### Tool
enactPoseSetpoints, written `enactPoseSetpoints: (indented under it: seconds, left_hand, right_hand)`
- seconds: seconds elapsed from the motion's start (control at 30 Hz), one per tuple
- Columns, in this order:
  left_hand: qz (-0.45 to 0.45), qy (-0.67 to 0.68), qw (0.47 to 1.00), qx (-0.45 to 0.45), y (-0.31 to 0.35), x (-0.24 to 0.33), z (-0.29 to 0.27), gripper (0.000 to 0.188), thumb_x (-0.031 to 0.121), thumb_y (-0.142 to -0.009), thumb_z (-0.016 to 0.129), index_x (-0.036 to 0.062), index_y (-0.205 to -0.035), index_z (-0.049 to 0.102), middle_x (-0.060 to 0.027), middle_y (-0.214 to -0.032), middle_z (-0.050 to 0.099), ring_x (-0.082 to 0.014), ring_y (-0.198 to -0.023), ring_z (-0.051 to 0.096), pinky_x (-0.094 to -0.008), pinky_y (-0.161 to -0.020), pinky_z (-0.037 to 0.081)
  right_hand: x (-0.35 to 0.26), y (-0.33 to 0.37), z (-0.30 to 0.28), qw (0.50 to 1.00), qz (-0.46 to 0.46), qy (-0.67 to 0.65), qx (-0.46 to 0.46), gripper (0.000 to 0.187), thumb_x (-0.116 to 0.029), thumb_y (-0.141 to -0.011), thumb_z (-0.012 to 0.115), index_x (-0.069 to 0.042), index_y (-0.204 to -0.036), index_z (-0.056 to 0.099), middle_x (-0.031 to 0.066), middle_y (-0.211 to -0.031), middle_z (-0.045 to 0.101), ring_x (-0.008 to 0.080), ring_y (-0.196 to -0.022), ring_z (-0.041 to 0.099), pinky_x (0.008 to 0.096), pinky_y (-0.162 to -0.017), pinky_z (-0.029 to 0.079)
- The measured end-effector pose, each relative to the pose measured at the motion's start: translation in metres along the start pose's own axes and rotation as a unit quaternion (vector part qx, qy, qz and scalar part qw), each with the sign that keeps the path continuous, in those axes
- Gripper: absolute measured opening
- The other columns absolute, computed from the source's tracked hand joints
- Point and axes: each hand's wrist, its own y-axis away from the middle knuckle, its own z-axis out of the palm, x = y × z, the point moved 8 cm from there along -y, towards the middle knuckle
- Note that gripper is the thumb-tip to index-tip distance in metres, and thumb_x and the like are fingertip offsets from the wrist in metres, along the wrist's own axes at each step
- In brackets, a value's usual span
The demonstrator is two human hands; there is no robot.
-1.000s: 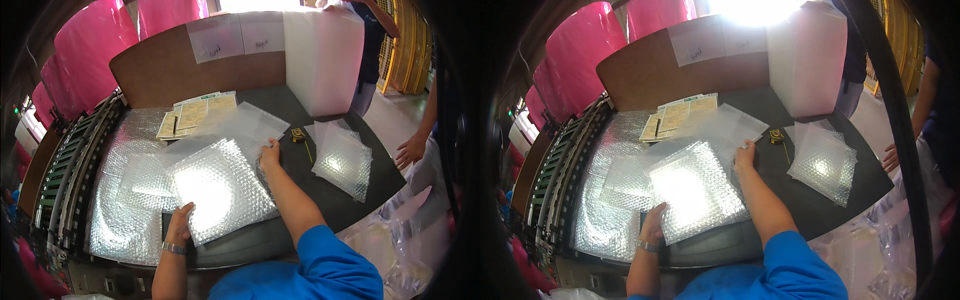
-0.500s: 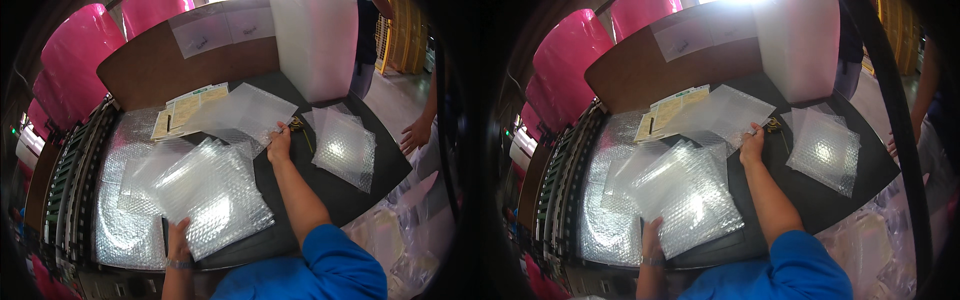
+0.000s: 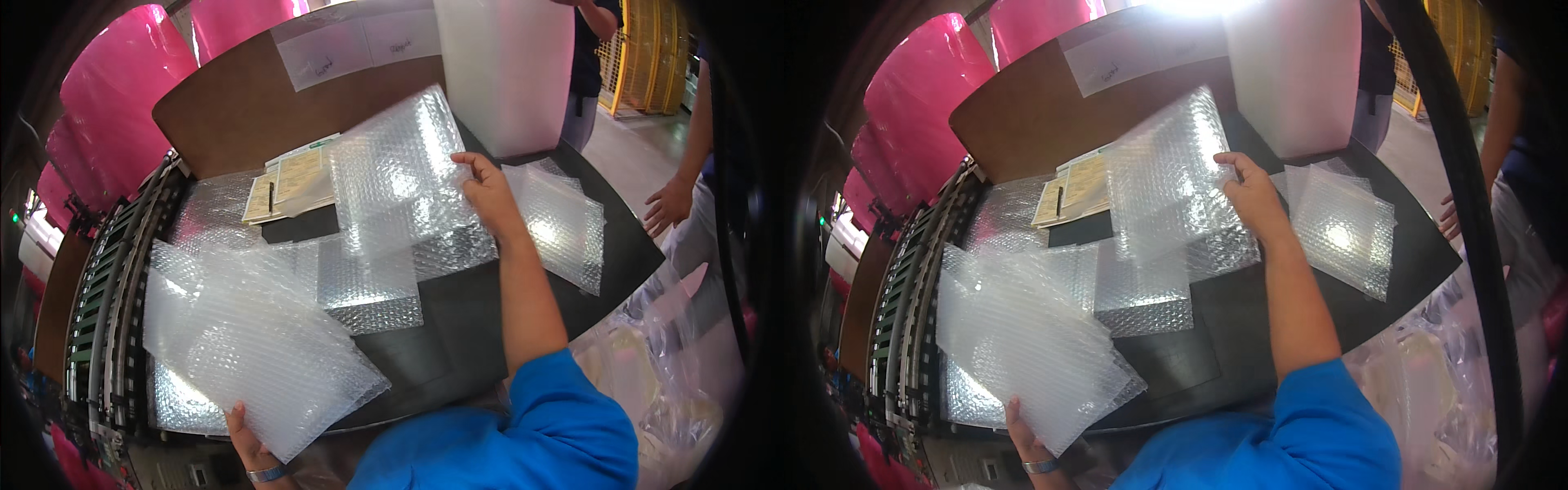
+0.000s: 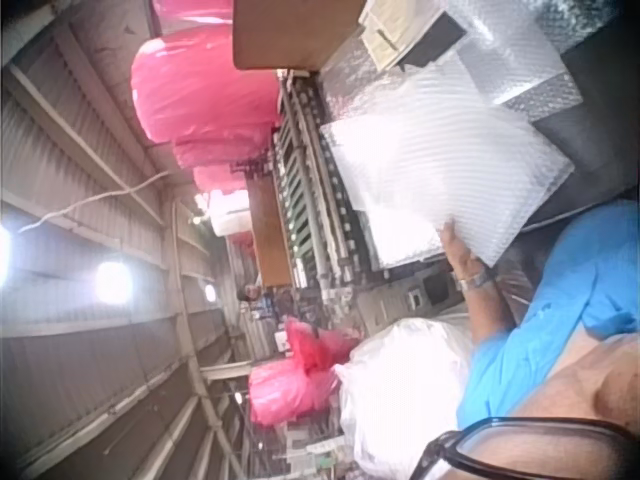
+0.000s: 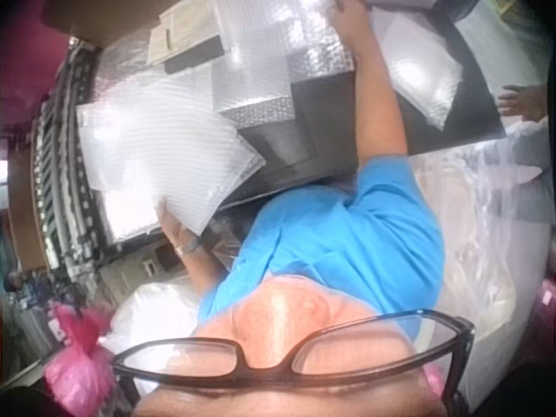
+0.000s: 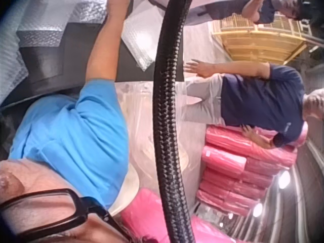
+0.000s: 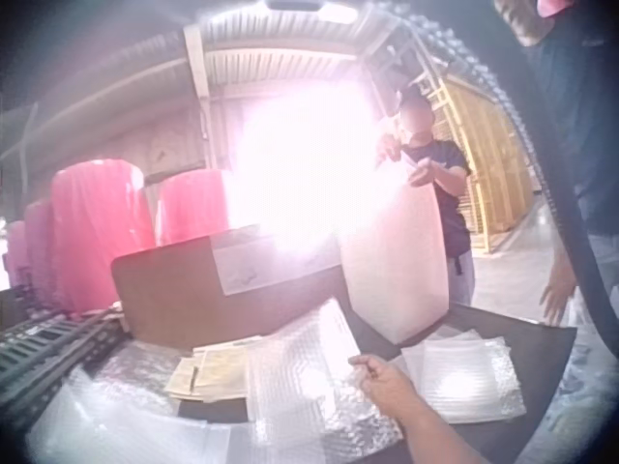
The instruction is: The person stands at a workstation and repeatedly picks up stacks of bubble wrap sheets. They separate the sheets and place them into a large clear plastic bag positioned to their left. The person continues this process, handling the bubble wrap and organizing it into the bag.
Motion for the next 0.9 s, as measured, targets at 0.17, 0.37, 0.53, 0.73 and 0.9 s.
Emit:
enactPoseSetpoints:
  seconds: [0.17,0.37,0.53,0.73,0.9]
  left_hand:
    - [-0.068,0.131,0.985,-0.086,-0.011,0.009,0.038,0.057,0.033,-0.08,0.049,0.0016,-0.125,0.034,-0.0163,-0.121,0.042,-0.0314,-0.106,0.044,-0.0435,-0.088,0.038]
    - [-0.118,0.112,0.968,-0.191,-0.027,0.022,0.121,0.053,0.036,-0.083,0.046,0.0038,-0.125,0.036,-0.0136,-0.125,0.04,-0.0318,-0.11,0.041,-0.0476,-0.089,0.037]
    - [-0.186,-0.068,0.939,-0.282,0.033,-0.011,0.245,0.049,0.033,-0.083,0.048,0.0008,-0.118,0.042,-0.0136,-0.111,0.051,-0.0284,-0.095,0.053,-0.0387,-0.083,0.045]
    - [-0.29,-0.097,0.911,-0.277,0.015,-0.092,0.254,0.047,0.024,-0.08,0.052,-0.002,-0.117,0.041,-0.0176,-0.108,0.052,-0.0302,-0.094,0.055,-0.0399,-0.079,0.048]
    - [-0.122,-0.191,0.916,-0.333,0.017,-0.103,0.27,0.06,0.011,-0.073,0.054,-0.0016,-0.126,0.029,-0.0157,-0.114,0.047,-0.0269,-0.099,0.052,-0.0362,-0.083,0.046]
  right_hand:
    - [-0.056,0.049,-0.064,0.989,-0.058,-0.11,0.085,0.039,0.001,-0.074,0.046,-0.004,-0.113,0.051,0.0026,-0.092,0.054,0.0058,-0.069,0.047,0.0195,-0.065,0.04]
    - [0.057,0.122,-0.05,0.997,0.063,-0.017,0.047,0.049,0.007,-0.068,0.044,-0.008,-0.114,0.051,0.0024,-0.085,0.056,0.0055,-0.056,0.048,0.0198,-0.049,0.042]
    - [0.086,0.16,0.014,0.986,0.065,0.129,-0.082,0.044,0.0,-0.073,0.046,-0.006,-0.116,0.049,0.0185,-0.108,0.05,0.0308,-0.101,0.049,0.0339,-0.088,0.039]
    - [0.102,0.171,0.026,0.771,0.252,-0.585,0.018,0.046,0.002,-0.072,0.045,-0.008,-0.118,0.047,0.0178,-0.105,0.048,0.0304,-0.096,0.05,0.0343,-0.085,0.04]
    - [0.102,0.179,0.016,0.844,0.222,-0.488,-0.005,0.046,0.002,-0.072,0.044,-0.007,-0.117,0.048,0.0175,-0.103,0.048,0.0301,-0.094,0.05,0.0342,-0.084,0.04]
